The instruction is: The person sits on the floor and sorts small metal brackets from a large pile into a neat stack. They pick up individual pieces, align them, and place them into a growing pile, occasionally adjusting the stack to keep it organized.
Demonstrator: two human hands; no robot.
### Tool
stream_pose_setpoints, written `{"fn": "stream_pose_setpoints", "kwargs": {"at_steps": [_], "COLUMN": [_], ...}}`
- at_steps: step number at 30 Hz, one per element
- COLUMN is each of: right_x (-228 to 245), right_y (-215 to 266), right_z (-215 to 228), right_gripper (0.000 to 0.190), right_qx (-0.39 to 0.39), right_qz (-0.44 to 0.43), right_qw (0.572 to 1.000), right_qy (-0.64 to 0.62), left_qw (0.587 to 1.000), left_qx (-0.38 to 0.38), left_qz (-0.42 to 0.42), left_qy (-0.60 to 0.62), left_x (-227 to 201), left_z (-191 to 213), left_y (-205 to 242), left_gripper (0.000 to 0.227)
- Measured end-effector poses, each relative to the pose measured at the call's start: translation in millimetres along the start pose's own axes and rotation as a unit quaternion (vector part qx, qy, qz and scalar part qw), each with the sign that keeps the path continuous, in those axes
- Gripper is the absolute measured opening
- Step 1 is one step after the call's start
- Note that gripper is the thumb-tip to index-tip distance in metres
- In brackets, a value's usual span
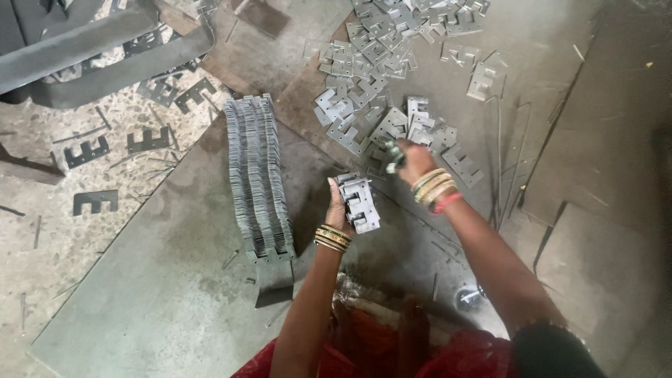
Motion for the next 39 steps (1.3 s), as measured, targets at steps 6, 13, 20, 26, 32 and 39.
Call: {"fn": "stream_pose_setpoints", "kwargs": {"at_steps": [6,13,20,26,32,39], "right_x": [-18,-38,-10,10,-3,5], "right_y": [-10,34,46,30,65,84], "right_z": [-30,-39,-38,-29,-37,-45], "right_gripper": [0.058,0.05,0.069,0.049,0.071,0.068], "right_qx": [0.035,0.188,0.132,0.193,0.112,0.127], "right_qz": [0.232,0.118,0.165,0.026,0.133,0.035], "right_qw": [0.896,0.841,0.878,0.909,0.911,0.922], "right_qy": [0.378,0.492,0.43,0.369,0.374,0.364], "left_qw": [1.0,0.998,0.987,0.99,0.992,0.992], "left_qx": [0.01,-0.046,-0.139,-0.12,-0.091,-0.096], "left_qz": [0.002,-0.011,0.051,0.026,0.021,0.05], "left_qy": [0.02,-0.034,-0.062,-0.066,-0.083,-0.061], "left_x": [-3,-13,-5,-9,-10,-6], "left_z": [6,17,25,29,33,37], "left_y": [1,0,-3,1,5,2], "left_gripper": [0.082,0.068,0.071,0.067,0.065,0.067]}}
Point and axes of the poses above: each hand's wrist, its own y-axis away from the middle knuckle, its own z-axis out of the back of the hand, x = y × z, the point moved 1 cm from there along -y, towards the middle knuckle, and after that the axes turned 14 degrees about -y, right-handed, at the moved point
